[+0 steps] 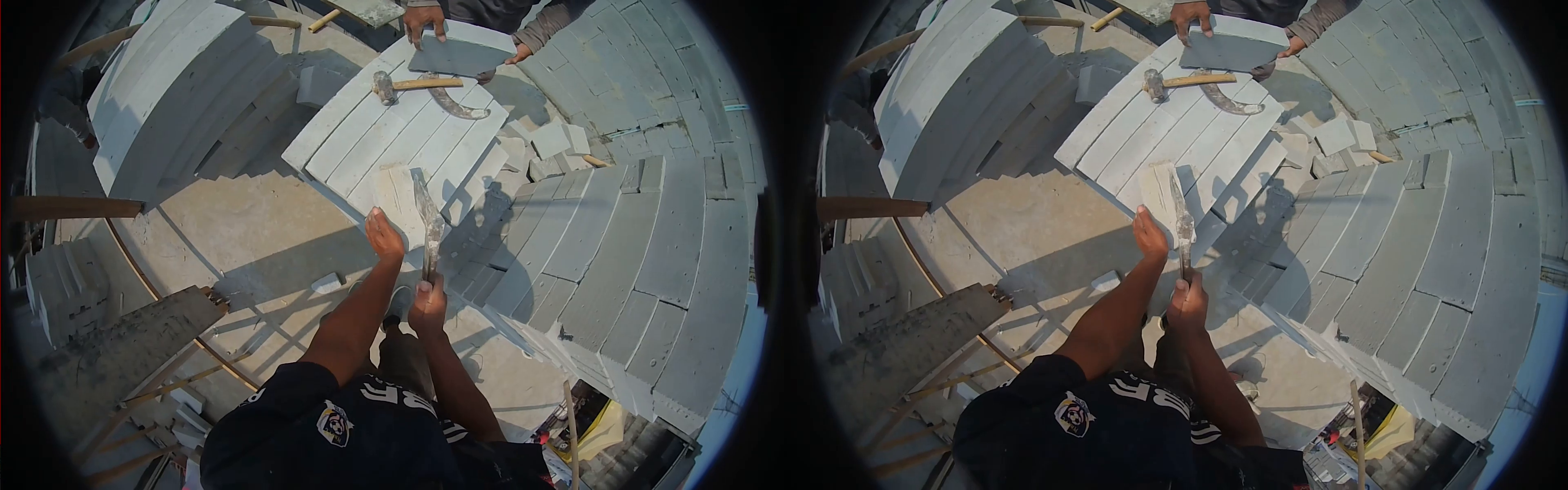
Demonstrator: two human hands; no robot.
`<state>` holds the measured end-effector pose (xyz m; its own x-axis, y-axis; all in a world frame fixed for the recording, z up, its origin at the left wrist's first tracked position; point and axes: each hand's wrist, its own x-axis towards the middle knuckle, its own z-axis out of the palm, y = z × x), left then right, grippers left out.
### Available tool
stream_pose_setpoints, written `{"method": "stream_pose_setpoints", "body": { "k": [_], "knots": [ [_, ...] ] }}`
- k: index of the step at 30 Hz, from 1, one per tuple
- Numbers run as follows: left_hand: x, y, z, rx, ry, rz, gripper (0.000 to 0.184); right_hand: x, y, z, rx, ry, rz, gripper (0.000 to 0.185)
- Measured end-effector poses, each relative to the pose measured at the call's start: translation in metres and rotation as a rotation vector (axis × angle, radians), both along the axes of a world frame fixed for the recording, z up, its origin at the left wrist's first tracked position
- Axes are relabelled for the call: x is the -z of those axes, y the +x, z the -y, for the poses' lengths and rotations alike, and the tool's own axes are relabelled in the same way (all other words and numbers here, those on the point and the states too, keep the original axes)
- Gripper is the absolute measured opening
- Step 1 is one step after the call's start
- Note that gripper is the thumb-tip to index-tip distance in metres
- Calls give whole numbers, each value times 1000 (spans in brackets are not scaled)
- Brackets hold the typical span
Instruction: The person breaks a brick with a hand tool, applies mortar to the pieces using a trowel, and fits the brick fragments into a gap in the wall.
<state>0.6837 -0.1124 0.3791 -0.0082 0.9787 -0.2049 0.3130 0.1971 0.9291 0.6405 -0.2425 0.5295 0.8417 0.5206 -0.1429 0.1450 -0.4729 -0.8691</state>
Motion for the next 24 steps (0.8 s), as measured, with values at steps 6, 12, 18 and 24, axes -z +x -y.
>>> {"method": "stream_pose_setpoints", "body": {
  "k": [6,12,18,24],
  "knots": [
    [9,2,-3,19,-14,0,51,-5,27,-15,-112,-131,22,45],
    [11,-2,-3,73,13,-56,47,30,31,-26,-100,-23,47,51],
    [-5,1,-5,72,58,-40,45,-4,38,-47,-109,-83,46,49],
    [14,-3,5,186,653,-341,46,14,54,-79,-124,-67,186,42]
  ]
}}
